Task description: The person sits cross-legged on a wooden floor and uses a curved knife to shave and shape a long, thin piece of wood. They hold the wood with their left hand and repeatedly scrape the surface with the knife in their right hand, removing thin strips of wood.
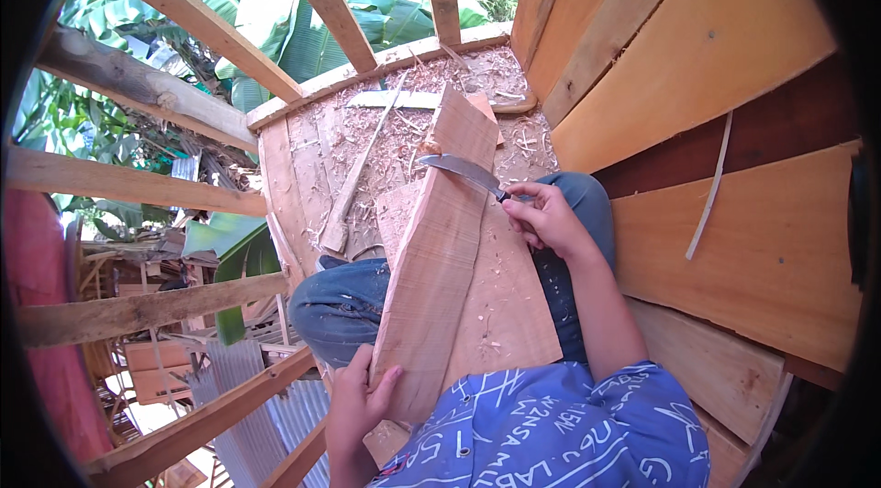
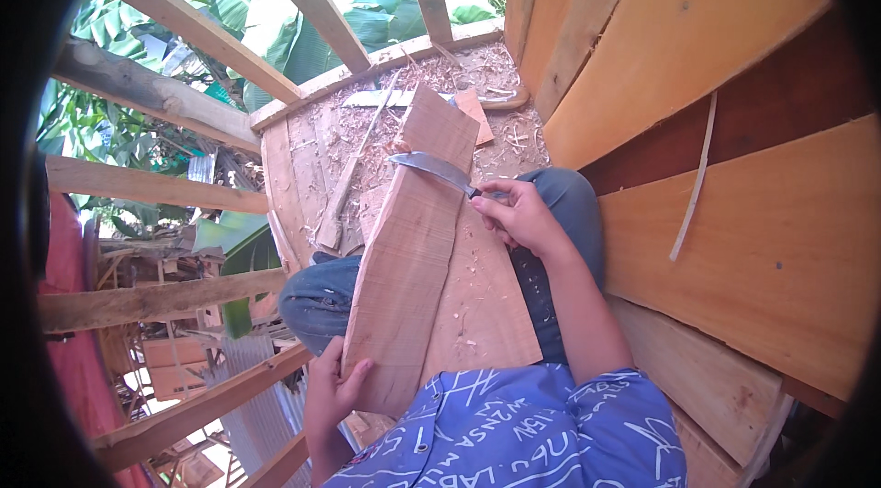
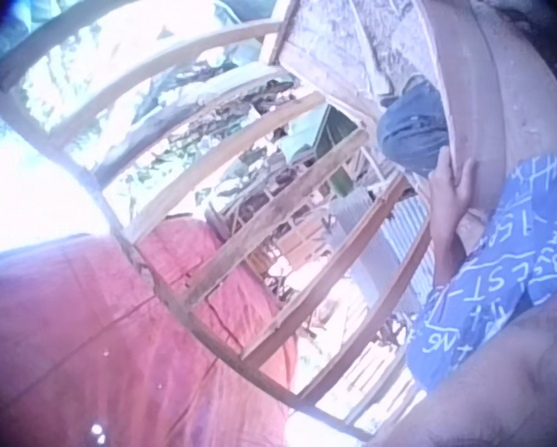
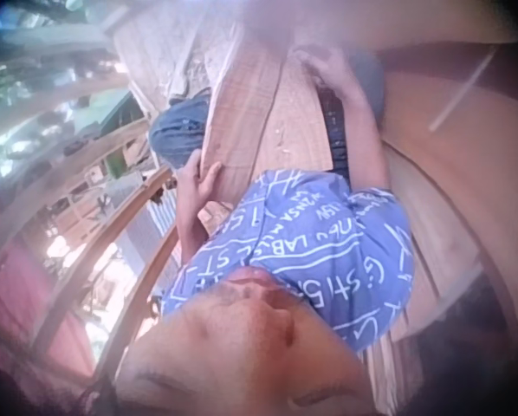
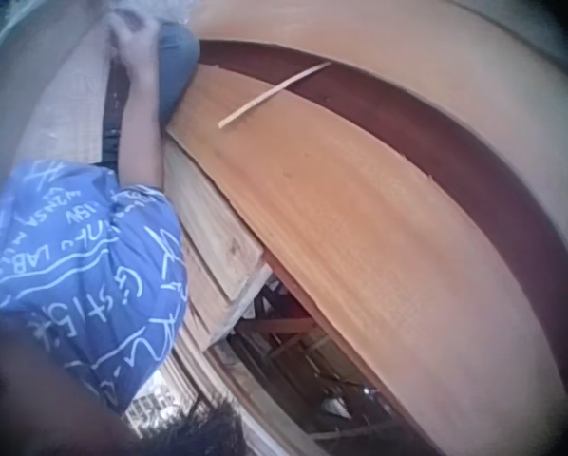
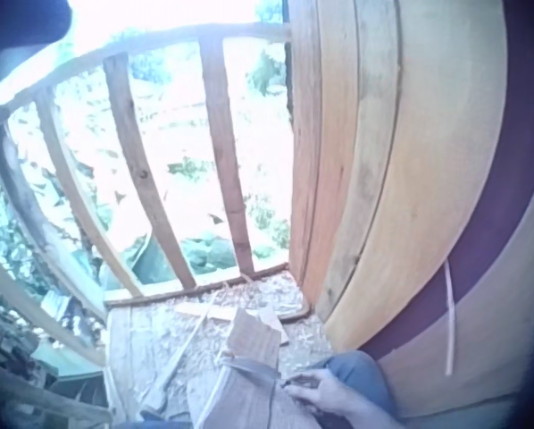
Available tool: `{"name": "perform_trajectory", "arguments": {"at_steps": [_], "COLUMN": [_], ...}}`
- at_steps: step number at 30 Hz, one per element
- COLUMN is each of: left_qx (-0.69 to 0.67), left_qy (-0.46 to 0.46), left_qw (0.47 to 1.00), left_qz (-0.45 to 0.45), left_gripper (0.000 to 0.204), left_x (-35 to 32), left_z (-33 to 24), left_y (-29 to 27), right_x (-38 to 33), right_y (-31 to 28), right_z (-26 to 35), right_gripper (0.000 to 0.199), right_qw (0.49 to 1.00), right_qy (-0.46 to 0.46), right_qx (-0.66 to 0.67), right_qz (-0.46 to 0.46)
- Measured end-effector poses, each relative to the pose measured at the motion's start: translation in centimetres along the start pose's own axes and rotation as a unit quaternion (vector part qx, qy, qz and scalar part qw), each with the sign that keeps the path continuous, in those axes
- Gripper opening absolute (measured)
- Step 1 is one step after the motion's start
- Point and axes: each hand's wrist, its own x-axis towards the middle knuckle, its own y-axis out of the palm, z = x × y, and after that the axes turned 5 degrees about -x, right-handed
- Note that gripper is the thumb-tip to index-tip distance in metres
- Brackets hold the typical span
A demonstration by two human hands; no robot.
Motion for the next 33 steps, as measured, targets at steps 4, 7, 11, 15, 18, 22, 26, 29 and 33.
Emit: {"name": "perform_trajectory", "arguments": {"at_steps": [4,7,11,15,18,22,26,29,33], "left_qx": [0.029,0.024,0.027,0.022,0.019,0.044,0.02,0.028,0.032], "left_qy": [-0.007,0.015,0.011,0.029,0.005,0.01,0.006,0.019,0.017], "left_qw": [0.999,1.0,1.0,0.999,1.0,0.999,1.0,0.999,0.999], "left_qz": [0.011,0.002,0.009,-0.004,-0.004,0.005,-0.001,-0.002,0.003], "left_gripper": [0.02,0.021,0.021,0.022,0.022,0.022,0.022,0.022,0.022], "left_x": [0.3,0.2,0.3,0.4,0.1,0.4,0.3,0.5,0.8], "left_z": [0.3,1.1,0.9,1.2,1.2,0.9,1.5,1.0,1.4], "left_y": [-0.3,-0.2,-0.3,-0.4,-0.5,-0.7,-0.8,-0.7,-0.7], "right_x": [-1.2,-1.5,-0.3,-1.3,-0.7,-0.8,-1.1,-0.7,-1.8], "right_y": [1.1,1.1,0.3,1.9,1.9,1.3,1.6,1.4,3.8], "right_z": [0.1,0.3,-0.5,0.5,-0.3,-0.6,0.5,0.1,-0.3], "right_gripper": [0.03,0.034,0.031,0.032,0.034,0.037,0.037,0.033,0.032], "right_qw": [0.995,0.986,1.0,0.988,1.0,0.999,0.985,0.999,0.999], "right_qy": [0.029,0.036,-0.011,0.045,0.017,0.013,0.056,0.008,0.004], "right_qx": [-0.038,-0.06,-0.009,-0.031,0.004,-0.017,-0.045,-0.041,-0.04], "right_qz": [0.084,0.154,-0.013,0.145,-0.021,-0.024,0.157,0.016,-0.021]}}
